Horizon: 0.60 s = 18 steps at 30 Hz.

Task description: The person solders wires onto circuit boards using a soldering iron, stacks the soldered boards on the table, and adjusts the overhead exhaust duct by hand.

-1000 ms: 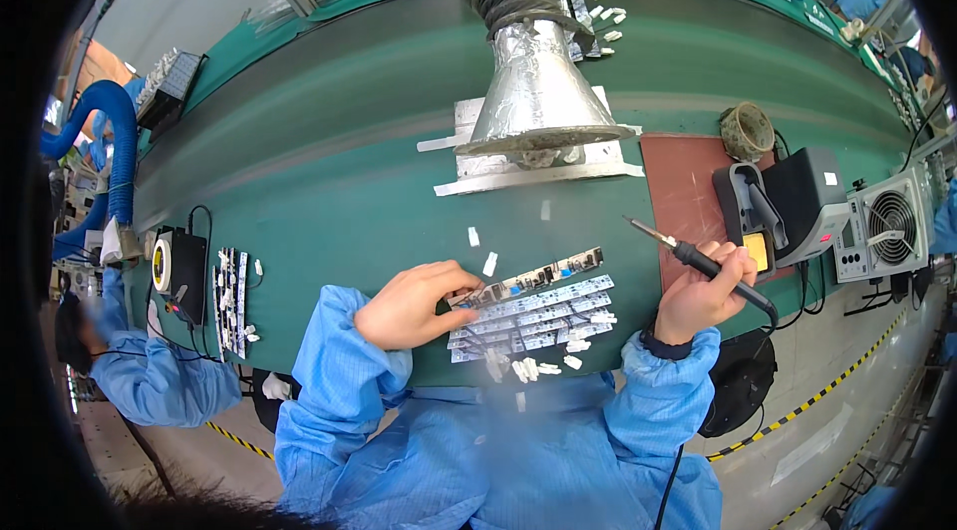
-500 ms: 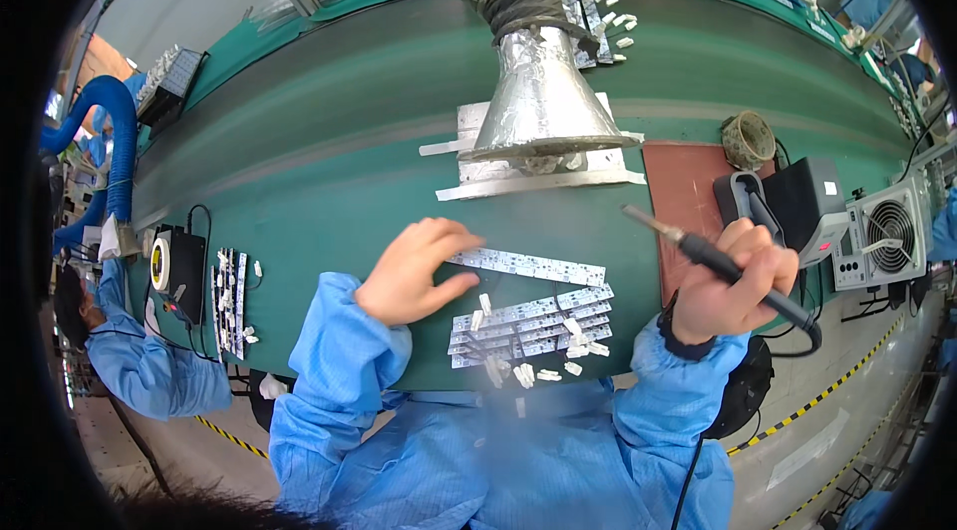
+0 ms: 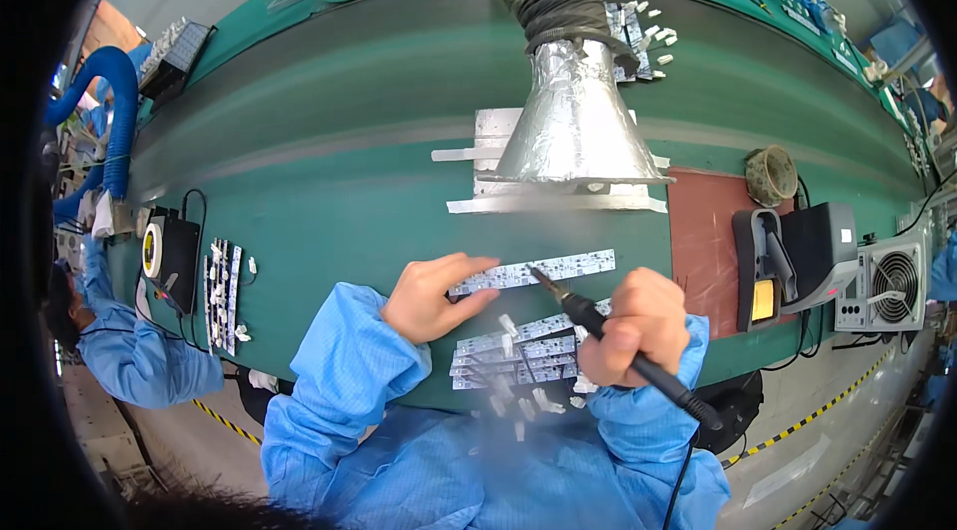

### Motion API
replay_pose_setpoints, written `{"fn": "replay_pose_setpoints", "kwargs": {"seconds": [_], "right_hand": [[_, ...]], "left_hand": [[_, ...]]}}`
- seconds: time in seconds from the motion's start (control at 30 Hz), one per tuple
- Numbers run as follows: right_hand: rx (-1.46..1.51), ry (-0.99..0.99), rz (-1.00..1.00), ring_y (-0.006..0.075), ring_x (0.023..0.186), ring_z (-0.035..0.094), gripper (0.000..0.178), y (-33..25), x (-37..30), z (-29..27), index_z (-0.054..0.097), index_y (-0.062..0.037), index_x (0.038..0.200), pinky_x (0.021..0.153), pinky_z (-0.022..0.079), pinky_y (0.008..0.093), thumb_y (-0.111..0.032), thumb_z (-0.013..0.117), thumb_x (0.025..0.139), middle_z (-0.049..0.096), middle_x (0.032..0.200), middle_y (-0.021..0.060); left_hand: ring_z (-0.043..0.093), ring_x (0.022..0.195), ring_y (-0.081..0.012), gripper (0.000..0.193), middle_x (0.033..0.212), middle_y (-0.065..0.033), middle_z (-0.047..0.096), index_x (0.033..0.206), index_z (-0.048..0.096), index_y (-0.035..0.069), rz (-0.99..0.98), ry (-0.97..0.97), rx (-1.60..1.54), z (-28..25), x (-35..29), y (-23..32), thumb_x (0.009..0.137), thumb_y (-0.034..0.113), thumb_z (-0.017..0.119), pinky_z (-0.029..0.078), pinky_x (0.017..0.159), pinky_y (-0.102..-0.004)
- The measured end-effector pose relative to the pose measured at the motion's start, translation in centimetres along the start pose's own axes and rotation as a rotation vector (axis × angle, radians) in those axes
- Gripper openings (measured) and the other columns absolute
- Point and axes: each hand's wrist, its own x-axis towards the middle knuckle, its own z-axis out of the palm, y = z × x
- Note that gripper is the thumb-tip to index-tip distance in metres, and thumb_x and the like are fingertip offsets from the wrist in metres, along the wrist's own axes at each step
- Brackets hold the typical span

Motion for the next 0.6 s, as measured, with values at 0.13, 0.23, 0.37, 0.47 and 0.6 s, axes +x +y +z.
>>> {"fn": "replay_pose_setpoints", "kwargs": {"seconds": [0.13,0.23,0.37,0.47,0.6], "right_hand": [[0.002,-0.123,0.013,0.014,0.038,0.035,0.027,-0.3,-0.1,0.8,0.04,-0.0067,0.076,0.039,0.026,0.0316,-0.019,0.048,0.099,0.038,0.049,0.0024],[0.035,-0.133,0.01,0.0129,0.037,0.034,0.027,-0.3,-0.5,1.2,0.042,-0.0066,0.075,0.039,0.025,0.0313,-0.018,0.05,0.098,0.037,0.048,0.0018],[0.074,-0.098,-0.018,0.0117,0.036,0.034,0.027,0.1,-1.0,1.6,0.042,-0.0065,0.076,0.04,0.023,0.0306,-0.018,0.051,0.098,0.036,0.048,0.001],[0.072,-0.063,-0.02,0.0114,0.036,0.034,0.028,0.1,-1.2,1.9,0.042,-0.0067,0.076,0.04,0.023,0.0306,-0.02,0.051,0.099,0.036,0.048,0.0008],[0.097,-0.135,0.011,0.0121,0.038,0.035,0.032,0.1,-0.7,1.3,0.039,-0.0076,0.075,0.041,0.024,0.0314,-0.023,0.049,0.101,0.035,0.05,0.0012]], "left_hand": [[0.067,0.073,-0.0297,0.037,0.088,-0.0131,0.068,0.116,0.069,0.001,0.042,-0.029,-0.015,-0.2,-0.1,-0.4,0.082,0.01,0.08,0.054,0.066,-0.0354],[0.065,0.069,-0.0289,0.036,0.084,-0.0126,0.066,0.115,0.07,0.001,0.036,-0.016,-0.018,-0.3,-0.1,-0.4,0.081,0.01,0.08,0.053,0.063,-0.0353],[0.064,0.065,-0.0276,0.035,0.078,-0.0125,0.065,0.114,0.07,0.001,0.012,0.055,-0.047,-0.2,-0.1,-0.3,0.081,0.008,0.079,0.052,0.059,-0.0346],[0.065,0.065,-0.027,0.034,0.078,-0.0127,0.066,0.113,0.071,0.001,-0.011,0.073,-0.106,0.1,-0.1,-0.6,0.081,0.008,0.079,0.052,0.059,-0.0347],[0.069,0.071,-0.0268,0.033,0.086,-0.0137,0.071,0.112,0.072,0.001,-0.049,0.011,-0.05,-0.2,0.0,-0.2,0.081,0.009,0.079,0.055,0.064,-0.0335]]}}
